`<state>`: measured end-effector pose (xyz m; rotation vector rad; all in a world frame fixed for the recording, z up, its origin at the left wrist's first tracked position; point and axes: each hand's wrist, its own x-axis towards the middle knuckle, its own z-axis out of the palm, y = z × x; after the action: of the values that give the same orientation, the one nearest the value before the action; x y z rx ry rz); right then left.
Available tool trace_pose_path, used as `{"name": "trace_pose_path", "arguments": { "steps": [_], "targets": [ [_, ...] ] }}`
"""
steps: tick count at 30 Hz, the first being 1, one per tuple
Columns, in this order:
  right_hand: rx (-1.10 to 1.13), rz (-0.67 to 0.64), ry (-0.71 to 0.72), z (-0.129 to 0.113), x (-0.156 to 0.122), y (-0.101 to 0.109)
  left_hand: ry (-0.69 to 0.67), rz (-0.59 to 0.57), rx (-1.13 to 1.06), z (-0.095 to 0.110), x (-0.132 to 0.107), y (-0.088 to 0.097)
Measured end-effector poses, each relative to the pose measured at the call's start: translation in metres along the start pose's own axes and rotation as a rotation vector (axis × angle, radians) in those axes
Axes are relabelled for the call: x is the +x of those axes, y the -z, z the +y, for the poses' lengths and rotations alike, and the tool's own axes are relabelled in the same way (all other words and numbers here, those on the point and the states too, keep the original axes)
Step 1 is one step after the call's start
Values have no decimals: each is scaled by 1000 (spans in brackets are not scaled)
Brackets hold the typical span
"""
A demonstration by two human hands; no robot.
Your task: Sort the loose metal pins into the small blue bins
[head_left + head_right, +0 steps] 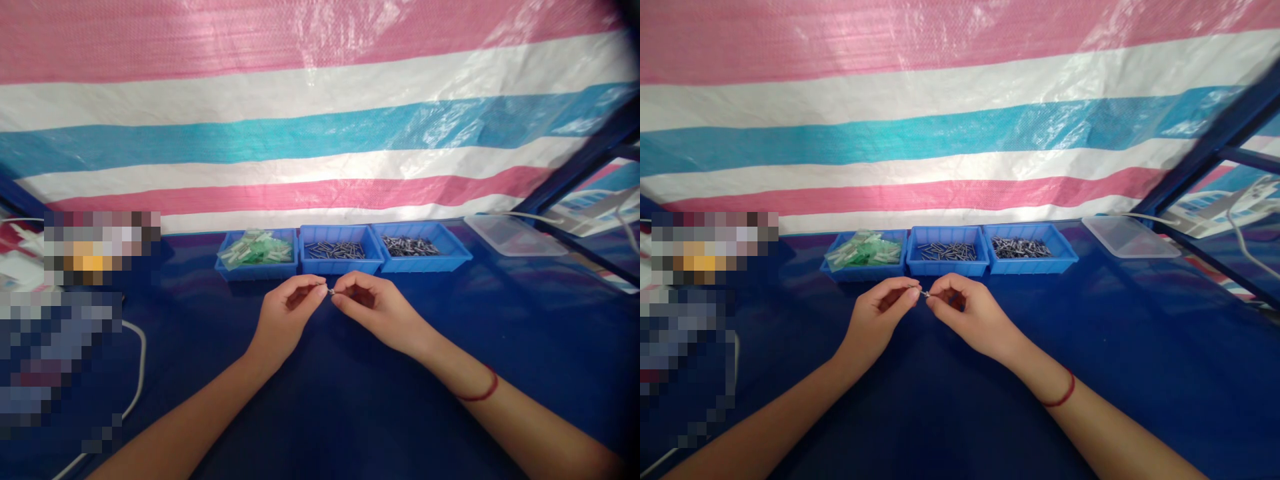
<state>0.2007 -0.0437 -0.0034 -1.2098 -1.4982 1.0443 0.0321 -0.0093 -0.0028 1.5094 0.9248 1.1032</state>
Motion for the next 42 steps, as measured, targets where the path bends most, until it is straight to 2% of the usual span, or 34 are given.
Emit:
{"name": "trace_pose_path", "arguments": {
  "steps": [14,20,23,26,28,31,34,36,38,40,42],
  "targets": [
    [123,79,47,-4,-2,1,41,-25,1,-4,-1,1],
    [86,92,88,-11,-5,0,30,-94,34,-5,-1,2],
    [17,114,114,-14,-4,3,11,-148,127,-7,-2,3],
    [-104,264,178,-14,3,21,-92,-227,385,-9,-2,1],
    [-223,469,225,-10,8,43,-217,-305,587,-11,0,-2],
    [-554,731,180,3,16,80,-358,-404,807,-12,4,-7],
    [-873,689,111,15,20,101,-368,-433,926,-13,6,-11],
    [-944,663,130,16,20,100,-346,-428,970,-13,5,-12],
    [-924,619,184,11,19,89,-337,-412,1003,-13,3,-14],
    [-846,479,210,4,16,72,-355,-405,1041,-12,1,-15],
    [-773,230,191,-3,12,57,-394,-411,1098,-11,0,-16]
  ]
}}
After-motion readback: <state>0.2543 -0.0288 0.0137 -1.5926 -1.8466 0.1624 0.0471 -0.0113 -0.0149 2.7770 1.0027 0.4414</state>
